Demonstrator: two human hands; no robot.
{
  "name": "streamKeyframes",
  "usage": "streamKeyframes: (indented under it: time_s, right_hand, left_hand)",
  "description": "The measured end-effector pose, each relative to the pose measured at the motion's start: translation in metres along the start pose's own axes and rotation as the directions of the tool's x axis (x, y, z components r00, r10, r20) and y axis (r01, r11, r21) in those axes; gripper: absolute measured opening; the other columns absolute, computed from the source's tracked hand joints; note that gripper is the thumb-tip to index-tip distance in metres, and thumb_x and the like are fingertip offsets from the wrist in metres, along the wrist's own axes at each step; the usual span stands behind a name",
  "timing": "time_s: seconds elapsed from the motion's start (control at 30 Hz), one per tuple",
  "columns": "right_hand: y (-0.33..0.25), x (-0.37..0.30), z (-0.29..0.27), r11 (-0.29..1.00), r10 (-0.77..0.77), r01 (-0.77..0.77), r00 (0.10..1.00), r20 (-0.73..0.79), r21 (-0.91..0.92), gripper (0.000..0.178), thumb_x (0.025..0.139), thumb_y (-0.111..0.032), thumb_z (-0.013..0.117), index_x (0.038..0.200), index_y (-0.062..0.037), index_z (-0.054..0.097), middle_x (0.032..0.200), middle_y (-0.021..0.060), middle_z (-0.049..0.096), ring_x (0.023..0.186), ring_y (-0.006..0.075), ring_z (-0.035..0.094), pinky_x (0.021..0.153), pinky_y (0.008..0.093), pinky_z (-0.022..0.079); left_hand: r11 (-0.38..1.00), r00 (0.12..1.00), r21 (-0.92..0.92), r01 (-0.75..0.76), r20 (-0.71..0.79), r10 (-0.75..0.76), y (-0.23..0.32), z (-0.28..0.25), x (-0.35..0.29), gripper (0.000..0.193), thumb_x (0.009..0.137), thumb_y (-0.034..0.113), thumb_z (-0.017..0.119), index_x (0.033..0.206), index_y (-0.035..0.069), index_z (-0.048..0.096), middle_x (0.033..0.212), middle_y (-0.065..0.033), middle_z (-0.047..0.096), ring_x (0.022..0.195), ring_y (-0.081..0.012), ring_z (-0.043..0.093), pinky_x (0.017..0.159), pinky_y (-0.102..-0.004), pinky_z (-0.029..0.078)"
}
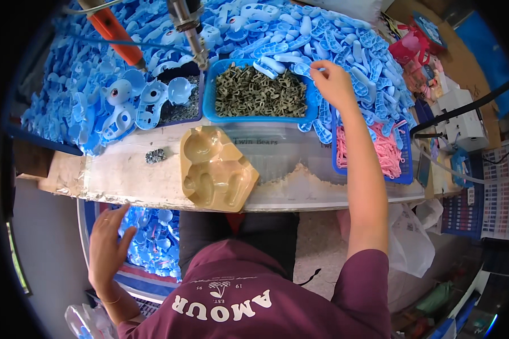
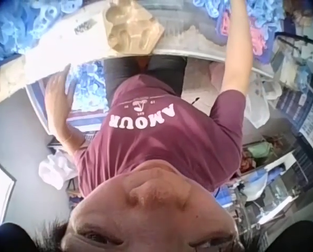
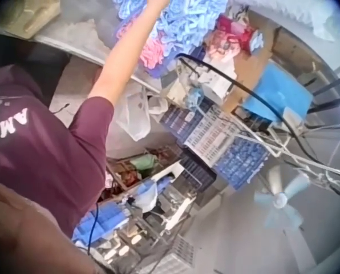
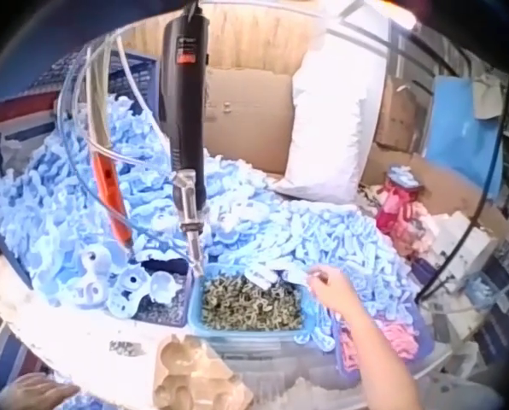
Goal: Assembling and processing small hippo-shaped plastic toys using hand tools and pneumatic devices at a factory workbench.
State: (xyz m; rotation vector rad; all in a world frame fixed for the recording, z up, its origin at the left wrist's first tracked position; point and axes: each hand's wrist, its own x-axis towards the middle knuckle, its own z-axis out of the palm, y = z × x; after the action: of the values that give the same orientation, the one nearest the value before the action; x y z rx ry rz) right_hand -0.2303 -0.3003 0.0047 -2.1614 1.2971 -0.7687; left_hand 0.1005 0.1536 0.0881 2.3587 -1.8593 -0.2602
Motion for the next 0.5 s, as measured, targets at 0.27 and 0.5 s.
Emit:
streamKeyframes:
  time_s: [0.27, 0.5]
  right_hand:
    - [-0.075, -0.101, 0.009, 0.754, 0.075, -0.411, 0.828, 0.556, 0.512, 0.035, 0.100, -0.021, 0.064, 0.129, -0.0034, 0.059, 0.105, 0.0113, 0.074, 0.086, 0.0139, 0.069, 0.075, 0.0277, 0.055]
    - [-0.101, -0.166, 0.035, 0.701, -0.123, -0.338, 0.811, 0.573, 0.629, 0.030, 0.099, -0.018, 0.065, 0.124, -0.0021, 0.062, 0.106, 0.0058, 0.071, 0.091, 0.0107, 0.066, 0.080, 0.0277, 0.053]
  left_hand:
    - [0.788, 0.889, -0.418, -0.453, -0.278, 0.363, 0.102, 0.063, 0.077, 0.050, 0.087, 0.007, 0.070, 0.135, 0.003, 0.057, 0.137, -0.0163, 0.060, 0.106, -0.0346, 0.065, 0.091, -0.0413, 0.054]
    - [0.742, 0.774, -0.286, -0.607, -0.426, 0.469, 0.128, 0.111, 0.123, 0.053, 0.082, 0.007, 0.077, 0.132, 0.003, 0.062, 0.137, -0.0135, 0.061, 0.111, -0.0329, 0.064, 0.092, -0.0381, 0.054]
